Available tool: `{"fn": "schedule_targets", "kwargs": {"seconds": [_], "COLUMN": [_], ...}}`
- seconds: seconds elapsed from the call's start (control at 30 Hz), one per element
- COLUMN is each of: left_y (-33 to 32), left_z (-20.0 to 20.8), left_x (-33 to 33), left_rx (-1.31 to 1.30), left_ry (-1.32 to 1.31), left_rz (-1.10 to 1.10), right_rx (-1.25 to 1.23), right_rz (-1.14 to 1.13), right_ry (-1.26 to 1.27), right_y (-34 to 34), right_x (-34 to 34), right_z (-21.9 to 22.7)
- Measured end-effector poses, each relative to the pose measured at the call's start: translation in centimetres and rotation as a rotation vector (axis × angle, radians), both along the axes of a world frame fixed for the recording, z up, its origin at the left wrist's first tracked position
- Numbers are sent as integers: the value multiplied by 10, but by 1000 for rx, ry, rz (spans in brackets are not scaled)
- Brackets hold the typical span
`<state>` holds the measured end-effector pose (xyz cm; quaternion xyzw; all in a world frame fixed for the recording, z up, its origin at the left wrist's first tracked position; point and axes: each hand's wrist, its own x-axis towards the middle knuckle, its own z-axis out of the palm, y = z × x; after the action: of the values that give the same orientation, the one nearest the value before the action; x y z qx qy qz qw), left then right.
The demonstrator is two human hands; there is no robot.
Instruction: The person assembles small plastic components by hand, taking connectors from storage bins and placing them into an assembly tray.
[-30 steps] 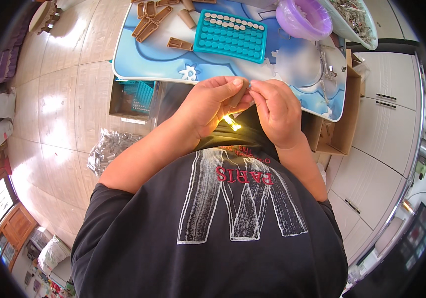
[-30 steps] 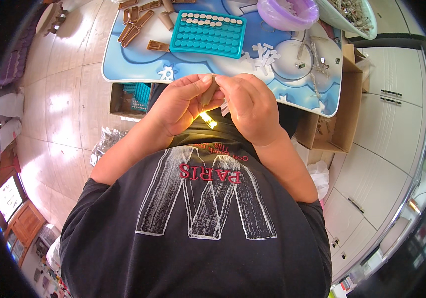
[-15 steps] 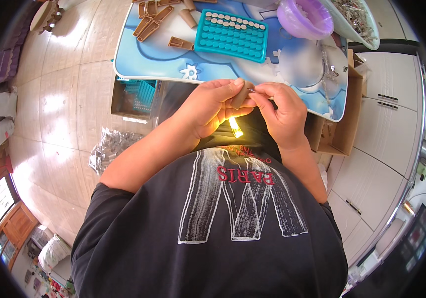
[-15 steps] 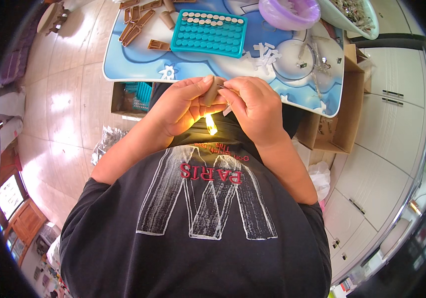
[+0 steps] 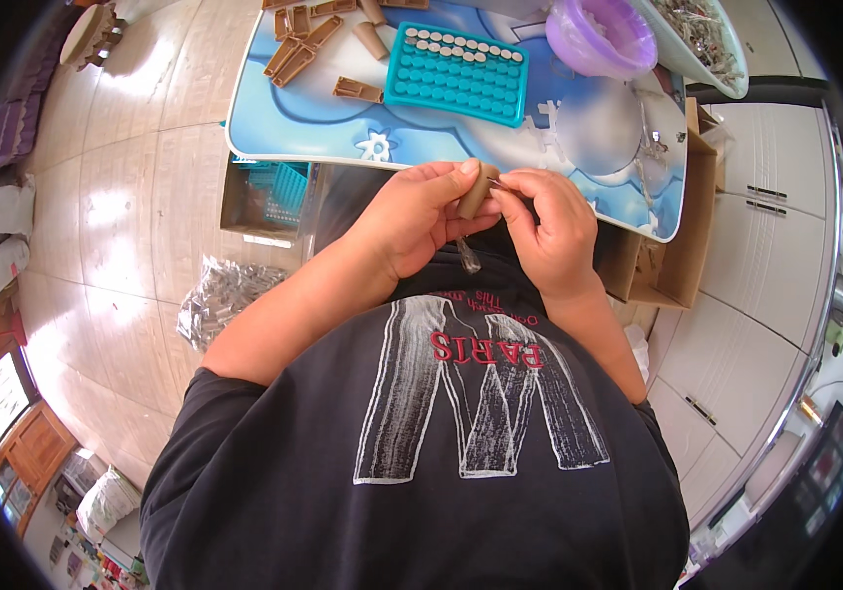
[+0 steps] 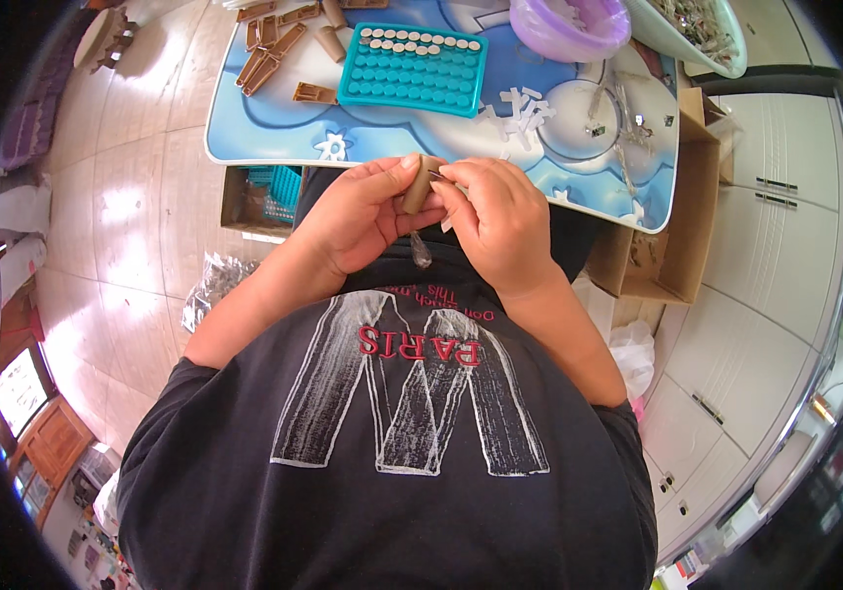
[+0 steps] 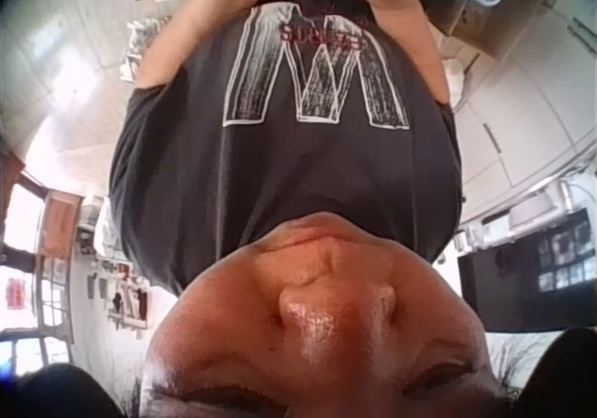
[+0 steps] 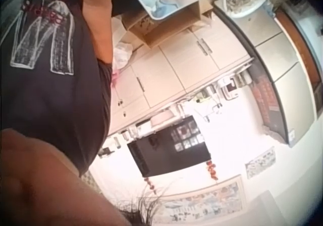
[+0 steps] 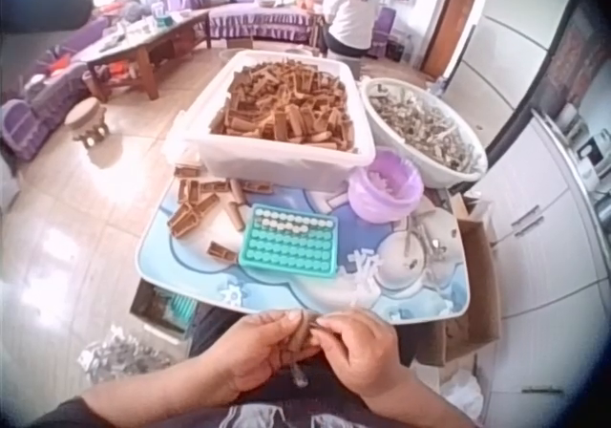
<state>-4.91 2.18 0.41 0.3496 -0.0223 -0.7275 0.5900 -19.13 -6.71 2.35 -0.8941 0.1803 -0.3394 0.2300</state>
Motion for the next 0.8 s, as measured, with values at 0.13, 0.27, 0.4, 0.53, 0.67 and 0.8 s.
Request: {"fn": "schedule_targets", "kwargs": {"seconds": [0.13,0.27,0.4,0.53,0.67,0.8], "left_y": [0,1,2,2,3,2], "left_z": [5,-1,5,15,16,6], "left_x": [0,-3,-4,-4,-5,-4], "left_rx": [13,-31,38,34,44,38], "left_ry": [-2,17,-30,-19,-35,-61], "left_rz": [4,1,-19,-13,-19,-23], "right_rx": [-32,-32,-28,-22,-34,15], "right_rz": [0,12,12,-3,12,6], "right_ry": [-5,-12,-32,-35,-36,-15], "right_y": [0,1,2,3,2,1], "right_x": [-1,0,-1,-1,0,0], "right_z": [-1,0,-3,-1,-2,-6]}}
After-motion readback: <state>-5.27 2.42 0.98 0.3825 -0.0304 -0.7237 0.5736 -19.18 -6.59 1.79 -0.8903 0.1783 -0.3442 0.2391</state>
